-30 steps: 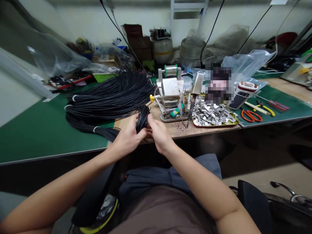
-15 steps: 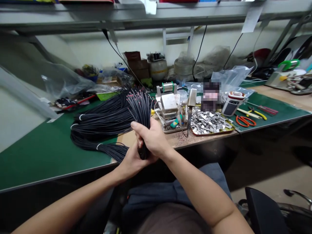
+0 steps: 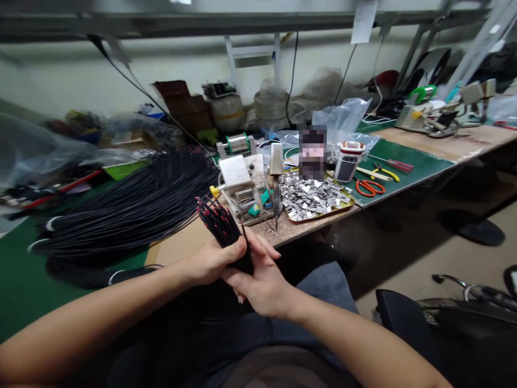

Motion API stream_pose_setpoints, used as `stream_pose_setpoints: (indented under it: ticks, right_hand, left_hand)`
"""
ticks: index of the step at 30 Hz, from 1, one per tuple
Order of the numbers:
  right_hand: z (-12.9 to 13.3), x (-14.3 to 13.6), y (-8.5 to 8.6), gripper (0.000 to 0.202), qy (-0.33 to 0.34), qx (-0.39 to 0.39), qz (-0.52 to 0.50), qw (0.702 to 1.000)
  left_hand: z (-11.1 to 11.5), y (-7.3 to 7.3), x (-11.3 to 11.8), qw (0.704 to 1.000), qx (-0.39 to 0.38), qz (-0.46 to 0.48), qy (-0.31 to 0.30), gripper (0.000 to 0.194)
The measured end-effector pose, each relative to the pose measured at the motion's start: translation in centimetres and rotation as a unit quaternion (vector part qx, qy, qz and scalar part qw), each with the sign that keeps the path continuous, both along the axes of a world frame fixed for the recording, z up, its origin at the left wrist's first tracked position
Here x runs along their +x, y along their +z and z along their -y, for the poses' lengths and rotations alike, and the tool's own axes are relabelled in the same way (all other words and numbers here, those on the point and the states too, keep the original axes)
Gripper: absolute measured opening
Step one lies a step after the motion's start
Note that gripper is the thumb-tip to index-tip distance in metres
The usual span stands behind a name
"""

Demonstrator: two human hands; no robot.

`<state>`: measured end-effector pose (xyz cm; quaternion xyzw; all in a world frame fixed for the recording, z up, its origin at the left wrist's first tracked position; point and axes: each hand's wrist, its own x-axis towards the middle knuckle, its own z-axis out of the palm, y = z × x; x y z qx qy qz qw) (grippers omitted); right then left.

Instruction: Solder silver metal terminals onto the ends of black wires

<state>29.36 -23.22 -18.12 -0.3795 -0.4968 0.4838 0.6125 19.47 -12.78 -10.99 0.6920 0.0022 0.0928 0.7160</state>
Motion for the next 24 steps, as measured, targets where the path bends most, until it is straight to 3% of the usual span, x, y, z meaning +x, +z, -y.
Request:
stream_pose_setpoints:
  ticks: [3, 6, 9, 14, 19, 21, 24]
  right_hand:
    - [0.9, 1.5, -0.9, 0.033, 0.035, -0.032, -0.005, 0.999]
    - [1.5, 2.4, -1.6, 0.045, 0.061, -0.044, -0.027, 0.997]
    - [1.7, 2.8, -1.8, 0.052, 0.088, -0.040, -0.065, 0.993]
    - [2.2, 3.1, -1.7, 0.041, 0.079, -0.069, -0.046, 0.993]
    - [2.4, 2.3, -2.4, 0.037, 0.086, -0.083, -0.089, 0.989]
    - [2.3, 1.6, -2.7, 0.043, 0.085, -0.093, -0.106, 0.986]
    - [2.2, 1.3, -2.6, 0.051, 0.050, -0.084, -0.098, 0.990]
  left_hand:
    - [-0.1, -0.7, 1.6, 0.998, 0.035, -0.054, -0.022, 0.044]
    - [-0.5, -1.4, 2.4, 0.995, 0.023, -0.068, -0.071, 0.045]
    - [-1.1, -2.0, 2.4, 0.990, -0.037, -0.064, -0.118, 0.057]
    - [-1.5, -2.6, 1.5, 0.964, -0.139, -0.139, -0.179, 0.083]
    - [-0.8, -2.9, 1.3, 0.985, -0.078, -0.080, -0.128, 0.044]
    - [0.0, -3.0, 1.4, 0.994, -0.035, -0.082, -0.066, 0.045]
    - [1.0, -3.0, 1.3, 0.986, -0.011, -0.163, 0.020, 0.052]
